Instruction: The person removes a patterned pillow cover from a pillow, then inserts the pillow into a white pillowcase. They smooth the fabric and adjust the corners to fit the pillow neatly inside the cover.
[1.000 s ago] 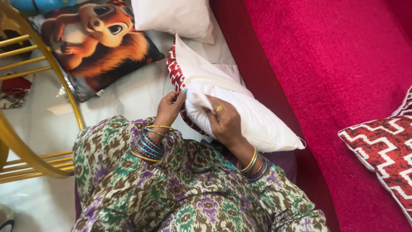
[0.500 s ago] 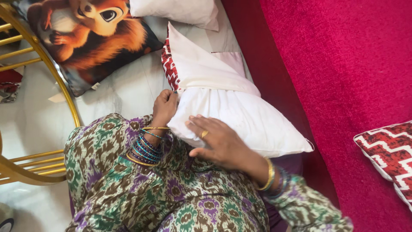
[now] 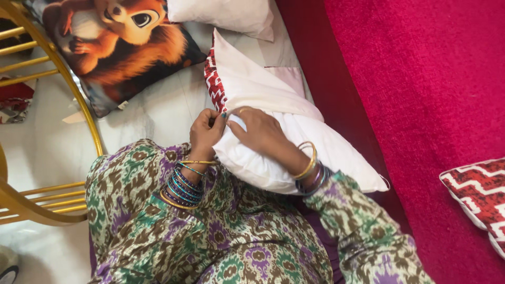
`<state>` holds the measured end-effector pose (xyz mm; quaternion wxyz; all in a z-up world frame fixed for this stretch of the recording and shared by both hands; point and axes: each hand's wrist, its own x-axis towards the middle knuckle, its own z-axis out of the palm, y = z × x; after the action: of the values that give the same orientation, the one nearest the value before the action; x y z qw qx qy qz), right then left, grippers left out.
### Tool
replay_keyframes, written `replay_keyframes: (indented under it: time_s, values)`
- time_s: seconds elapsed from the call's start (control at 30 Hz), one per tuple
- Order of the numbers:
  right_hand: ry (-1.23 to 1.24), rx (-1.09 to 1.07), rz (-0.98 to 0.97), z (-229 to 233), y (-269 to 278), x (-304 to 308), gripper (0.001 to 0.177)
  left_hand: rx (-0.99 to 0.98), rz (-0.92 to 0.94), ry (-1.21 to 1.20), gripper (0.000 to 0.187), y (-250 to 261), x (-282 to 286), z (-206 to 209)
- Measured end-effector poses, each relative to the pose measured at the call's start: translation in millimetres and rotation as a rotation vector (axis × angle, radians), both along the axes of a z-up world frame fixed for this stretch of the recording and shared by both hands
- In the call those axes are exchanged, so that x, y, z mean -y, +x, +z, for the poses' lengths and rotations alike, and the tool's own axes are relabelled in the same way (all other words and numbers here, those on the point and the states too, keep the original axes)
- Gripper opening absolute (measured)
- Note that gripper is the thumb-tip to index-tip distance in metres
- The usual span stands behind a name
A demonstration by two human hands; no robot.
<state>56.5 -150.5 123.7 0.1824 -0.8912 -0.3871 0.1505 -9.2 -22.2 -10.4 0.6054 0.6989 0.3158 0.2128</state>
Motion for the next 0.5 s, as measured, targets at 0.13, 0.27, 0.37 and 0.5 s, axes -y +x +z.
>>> replay_keyframes:
  time_s: [0.13, 0.27, 0.37, 0.5]
  values:
    - [0.036, 0.197, 0.090, -27.3, -13.4, 9.8, 0.044, -0.033, -0.008, -0.025, 0.020, -9.8, 4.6, 26.2]
    - [-0.012, 0.229, 0.133, -48.0, -22.6, 11.2, 0.047, 0.078, -0.011, 0.215, 0.018, -15.3, 10.0, 34.3]
    - [0.025, 0.292, 0.138, -53.7, -26.4, 5.9, 0.049, 0.100, -0.041, 0.272, 0.014, -22.8, 9.0, 35.9]
    - [0.059, 0.359, 0.100, -54.4, -25.6, 0.3, 0.044, 0.176, -0.068, 0.254, 0.013, -25.4, 5.5, 49.0]
